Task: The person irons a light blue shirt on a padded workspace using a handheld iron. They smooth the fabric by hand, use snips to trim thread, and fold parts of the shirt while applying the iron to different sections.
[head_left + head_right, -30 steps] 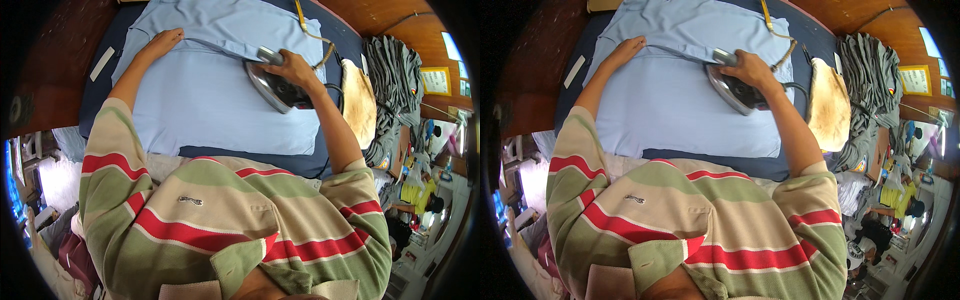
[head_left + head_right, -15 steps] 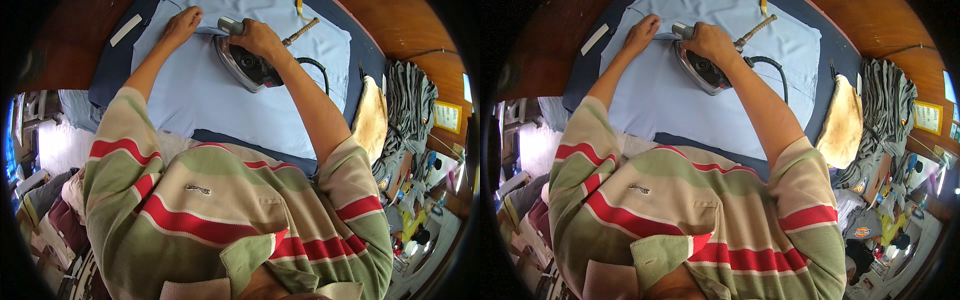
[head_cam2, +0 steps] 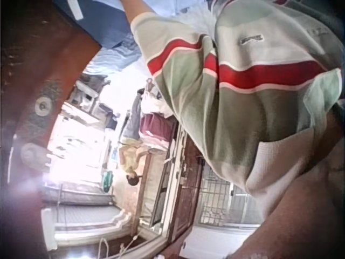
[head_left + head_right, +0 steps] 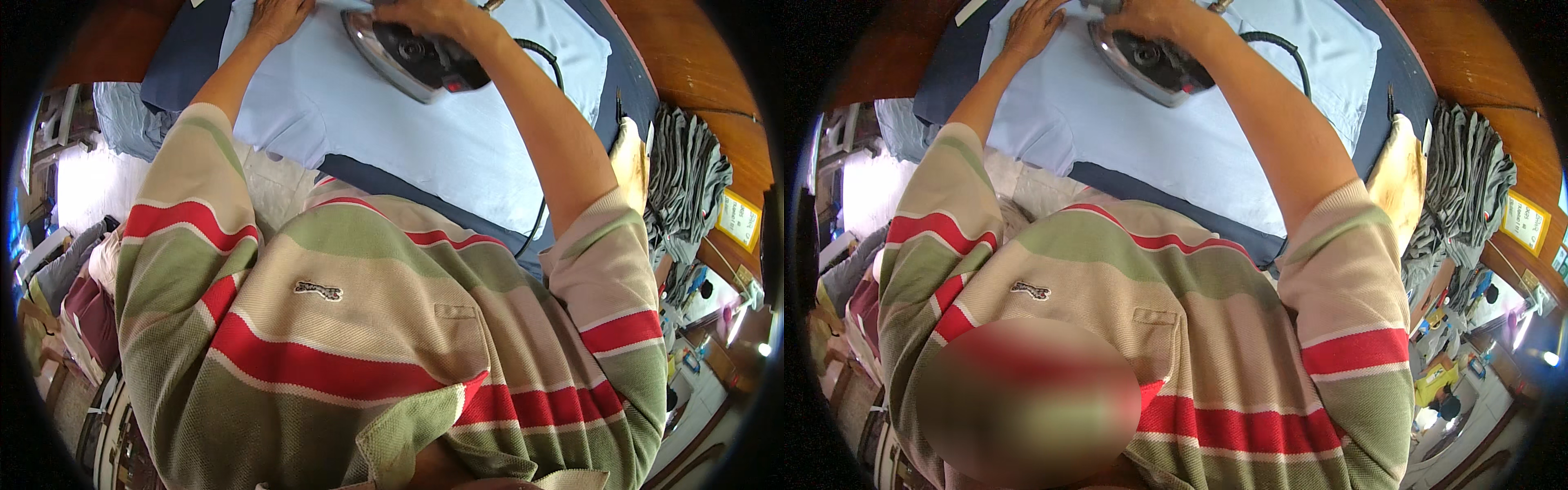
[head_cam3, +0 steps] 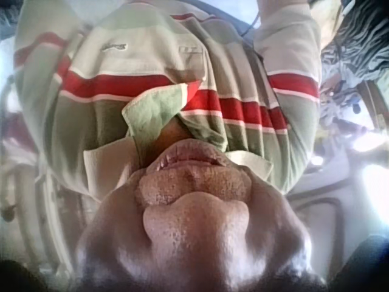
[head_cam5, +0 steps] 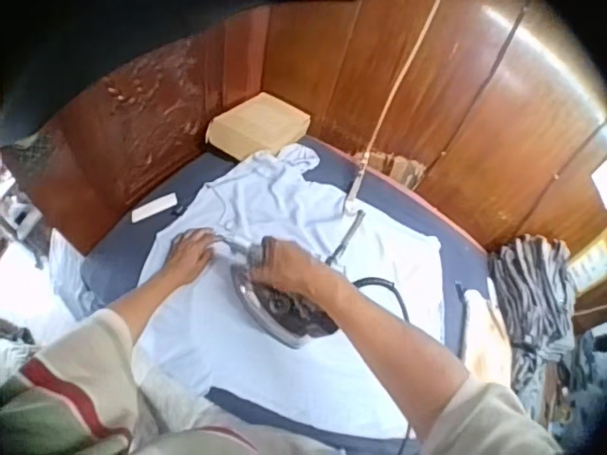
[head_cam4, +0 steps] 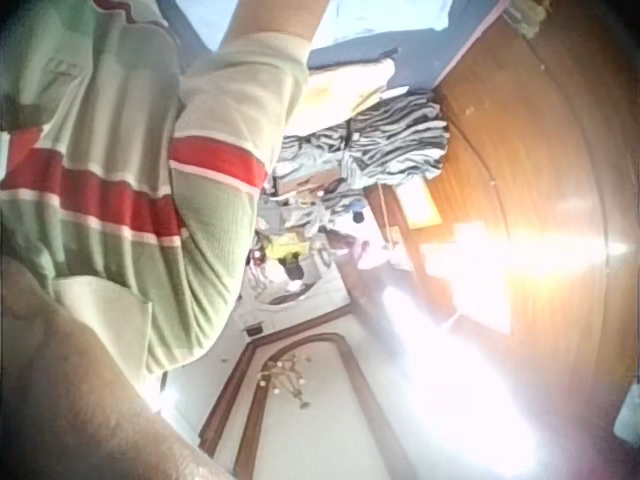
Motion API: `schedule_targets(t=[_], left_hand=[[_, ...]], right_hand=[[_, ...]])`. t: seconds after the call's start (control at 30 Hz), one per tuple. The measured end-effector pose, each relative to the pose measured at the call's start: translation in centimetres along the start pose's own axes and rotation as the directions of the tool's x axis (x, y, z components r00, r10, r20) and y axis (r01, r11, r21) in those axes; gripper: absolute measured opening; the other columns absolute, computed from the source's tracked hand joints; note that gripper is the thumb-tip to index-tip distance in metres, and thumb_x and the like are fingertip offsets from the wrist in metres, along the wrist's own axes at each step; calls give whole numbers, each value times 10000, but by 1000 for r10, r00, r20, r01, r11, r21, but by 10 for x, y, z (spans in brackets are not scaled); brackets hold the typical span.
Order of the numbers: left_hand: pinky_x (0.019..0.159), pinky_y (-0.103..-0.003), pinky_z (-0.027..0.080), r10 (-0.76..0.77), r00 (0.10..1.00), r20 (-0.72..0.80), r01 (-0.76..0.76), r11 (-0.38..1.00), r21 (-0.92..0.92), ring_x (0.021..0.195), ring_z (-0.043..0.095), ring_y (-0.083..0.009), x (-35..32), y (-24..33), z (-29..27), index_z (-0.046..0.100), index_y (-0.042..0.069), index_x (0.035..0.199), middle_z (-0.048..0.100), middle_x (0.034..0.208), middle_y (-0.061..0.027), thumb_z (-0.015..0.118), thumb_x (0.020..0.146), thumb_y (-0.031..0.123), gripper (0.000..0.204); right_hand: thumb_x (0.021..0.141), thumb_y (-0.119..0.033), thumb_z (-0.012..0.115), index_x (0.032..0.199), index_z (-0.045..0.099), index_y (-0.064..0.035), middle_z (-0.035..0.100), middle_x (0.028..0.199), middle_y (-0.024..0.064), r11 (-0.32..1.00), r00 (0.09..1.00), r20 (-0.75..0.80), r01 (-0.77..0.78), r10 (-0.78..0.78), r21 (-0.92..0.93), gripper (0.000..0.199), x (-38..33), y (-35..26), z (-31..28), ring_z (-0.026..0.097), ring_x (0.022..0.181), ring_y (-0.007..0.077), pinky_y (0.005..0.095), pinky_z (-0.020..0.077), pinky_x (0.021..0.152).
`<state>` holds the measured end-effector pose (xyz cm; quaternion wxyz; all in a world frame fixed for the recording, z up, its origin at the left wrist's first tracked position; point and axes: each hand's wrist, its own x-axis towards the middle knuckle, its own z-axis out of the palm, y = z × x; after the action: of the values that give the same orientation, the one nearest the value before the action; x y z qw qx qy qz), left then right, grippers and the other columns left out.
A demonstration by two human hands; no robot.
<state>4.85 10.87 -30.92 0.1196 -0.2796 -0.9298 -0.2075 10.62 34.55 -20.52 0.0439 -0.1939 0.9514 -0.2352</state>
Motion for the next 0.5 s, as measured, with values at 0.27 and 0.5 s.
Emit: schedule_targets(t=[0.27,0.5], left_hand=[[993,-452,335,-68,997,42,67,997,34,1200,450,-280,1,-3,6,576,168,1203,525,1263,-75,511,868,191,342],[1001,-476,316,-53,998,25,52,998,37,1231,431,-268,-5,1,1,561,170,1233,506,1308,-66,521,870,168,365]], right_hand=[[788,-324,656,1030,540,-66,659,836,191,997,881,471,10,-46,79,372,-143,-87,-4,638,764,391,465,517,685],[786,-270,654,1080,539,-62,664,884,168,993,867,488,-117,101,3,378,-165,-89,-15,642,830,347,441,518,725]])
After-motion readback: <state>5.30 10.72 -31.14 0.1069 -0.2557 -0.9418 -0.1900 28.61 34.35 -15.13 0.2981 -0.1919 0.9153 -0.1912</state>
